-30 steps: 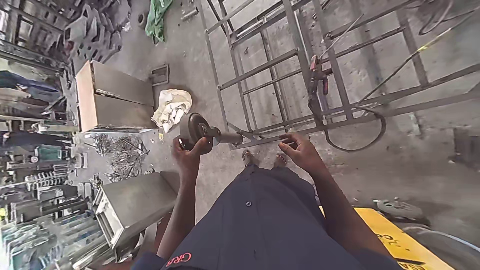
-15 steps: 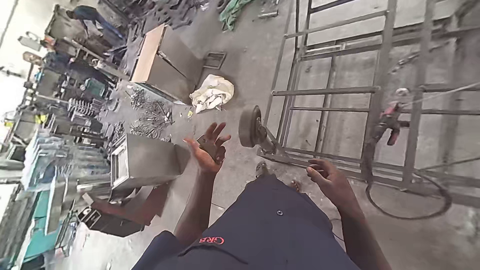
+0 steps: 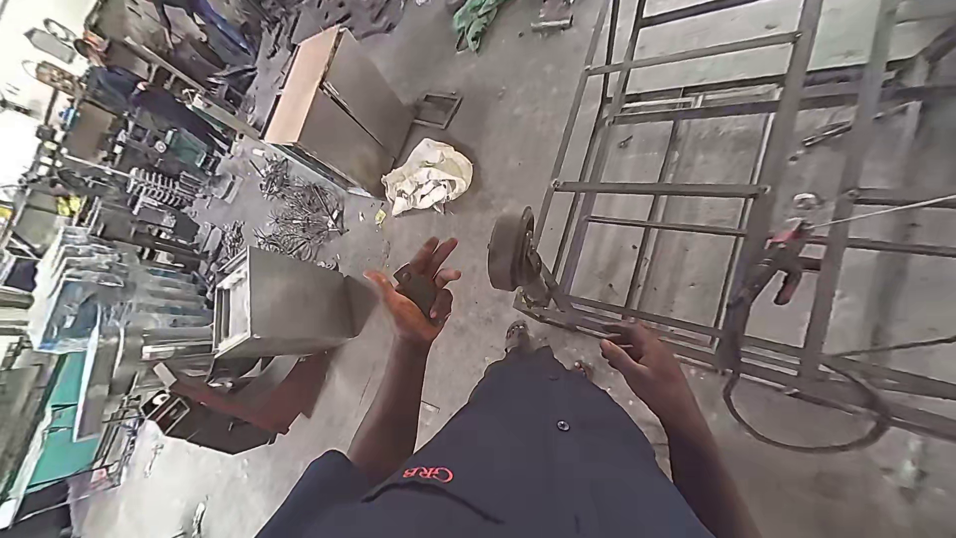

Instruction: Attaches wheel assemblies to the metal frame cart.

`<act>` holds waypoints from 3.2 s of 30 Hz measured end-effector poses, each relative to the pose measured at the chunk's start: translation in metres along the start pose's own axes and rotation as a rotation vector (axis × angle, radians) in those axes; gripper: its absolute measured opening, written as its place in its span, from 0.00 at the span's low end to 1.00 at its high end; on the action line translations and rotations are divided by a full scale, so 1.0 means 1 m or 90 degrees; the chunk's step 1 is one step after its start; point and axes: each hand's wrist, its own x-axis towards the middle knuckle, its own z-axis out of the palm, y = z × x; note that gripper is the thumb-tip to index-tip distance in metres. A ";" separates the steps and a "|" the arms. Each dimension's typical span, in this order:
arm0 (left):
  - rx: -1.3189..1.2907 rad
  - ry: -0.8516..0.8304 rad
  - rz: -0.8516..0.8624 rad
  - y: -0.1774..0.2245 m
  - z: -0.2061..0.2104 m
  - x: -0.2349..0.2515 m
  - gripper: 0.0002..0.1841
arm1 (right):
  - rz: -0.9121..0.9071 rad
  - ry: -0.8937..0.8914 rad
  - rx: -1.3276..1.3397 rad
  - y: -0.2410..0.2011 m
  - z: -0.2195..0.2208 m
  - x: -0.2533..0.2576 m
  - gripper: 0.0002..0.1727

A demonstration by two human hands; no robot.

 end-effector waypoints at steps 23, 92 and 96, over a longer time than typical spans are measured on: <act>0.154 0.300 -0.091 -0.012 -0.015 -0.011 0.42 | 0.076 0.005 0.064 0.034 -0.002 0.005 0.24; 0.010 -0.358 -0.512 -0.011 -0.101 0.150 0.32 | 0.113 0.657 -0.560 -0.226 0.285 0.067 0.20; 0.004 -0.360 -0.515 -0.012 -0.101 0.146 0.32 | -0.241 0.845 -0.484 -0.242 0.289 0.051 0.26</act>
